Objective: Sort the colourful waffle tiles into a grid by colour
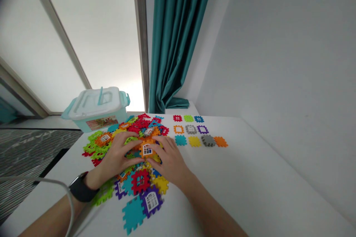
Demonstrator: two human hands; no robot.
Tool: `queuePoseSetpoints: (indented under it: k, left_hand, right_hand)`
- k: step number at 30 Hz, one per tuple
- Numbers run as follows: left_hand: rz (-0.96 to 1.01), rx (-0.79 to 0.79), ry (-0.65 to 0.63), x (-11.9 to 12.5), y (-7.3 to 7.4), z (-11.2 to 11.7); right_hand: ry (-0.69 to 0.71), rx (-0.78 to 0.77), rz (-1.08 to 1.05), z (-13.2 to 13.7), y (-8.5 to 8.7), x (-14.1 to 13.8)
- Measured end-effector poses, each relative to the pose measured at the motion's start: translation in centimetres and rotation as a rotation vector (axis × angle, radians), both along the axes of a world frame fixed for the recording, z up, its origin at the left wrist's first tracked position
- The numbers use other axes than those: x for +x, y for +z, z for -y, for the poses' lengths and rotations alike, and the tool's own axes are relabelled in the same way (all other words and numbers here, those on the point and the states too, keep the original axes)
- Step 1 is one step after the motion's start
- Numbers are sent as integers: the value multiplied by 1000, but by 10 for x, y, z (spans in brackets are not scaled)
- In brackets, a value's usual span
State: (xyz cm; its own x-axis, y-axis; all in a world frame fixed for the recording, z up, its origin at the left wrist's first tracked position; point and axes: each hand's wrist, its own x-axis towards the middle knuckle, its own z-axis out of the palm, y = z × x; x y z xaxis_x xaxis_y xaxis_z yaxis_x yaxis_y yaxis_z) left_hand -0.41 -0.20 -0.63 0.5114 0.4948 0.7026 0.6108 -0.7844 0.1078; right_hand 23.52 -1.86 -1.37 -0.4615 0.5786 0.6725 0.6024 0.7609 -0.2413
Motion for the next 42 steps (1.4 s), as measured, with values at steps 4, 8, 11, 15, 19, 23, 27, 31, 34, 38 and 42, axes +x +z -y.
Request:
queuePoseSetpoints:
  k: [4, 8, 11, 15, 19, 23, 27, 31, 34, 38, 42]
  left_hand:
    - [-7, -21, -5, 2, -1, 1]
    - [-8, -22, -10, 2, -2, 0]
    - [-6, -11, -18, 2, -3, -1]
    - [-2, -20, -26, 2, -4, -2]
    - [10, -47, -27, 2, -4, -1]
    - [13, -81, -17, 4, -4, 1]
    - [0, -125, 8, 5, -5, 2]
    - [8, -160, 51, 4, -3, 2]
    - [-17, -174, 57, 4, 0, 3]
    - [-74, -205, 40, 6, 3, 4]
    - [-119, -248, 29, 9, 3, 5]
  right_hand:
    - [-4, 9, 17, 1, 1, -1]
    - [-5, 19, 40, 1, 3, -1]
    - [27, 32, 71, 1, 5, -1]
    - [77, 37, 96, 1, 9, 0]
    - [69, 29, 93, 1, 10, 0]
    - [61, 26, 78, 2, 9, -1]
    - [58, -6, 60, -3, 7, 5]
    - [30, -45, 2, -19, 5, 25]
    - [-5, -76, 9, -35, 5, 44]
    - [-51, -86, 36, -57, 4, 63]
    - [-66, -105, 70, -72, 0, 79]
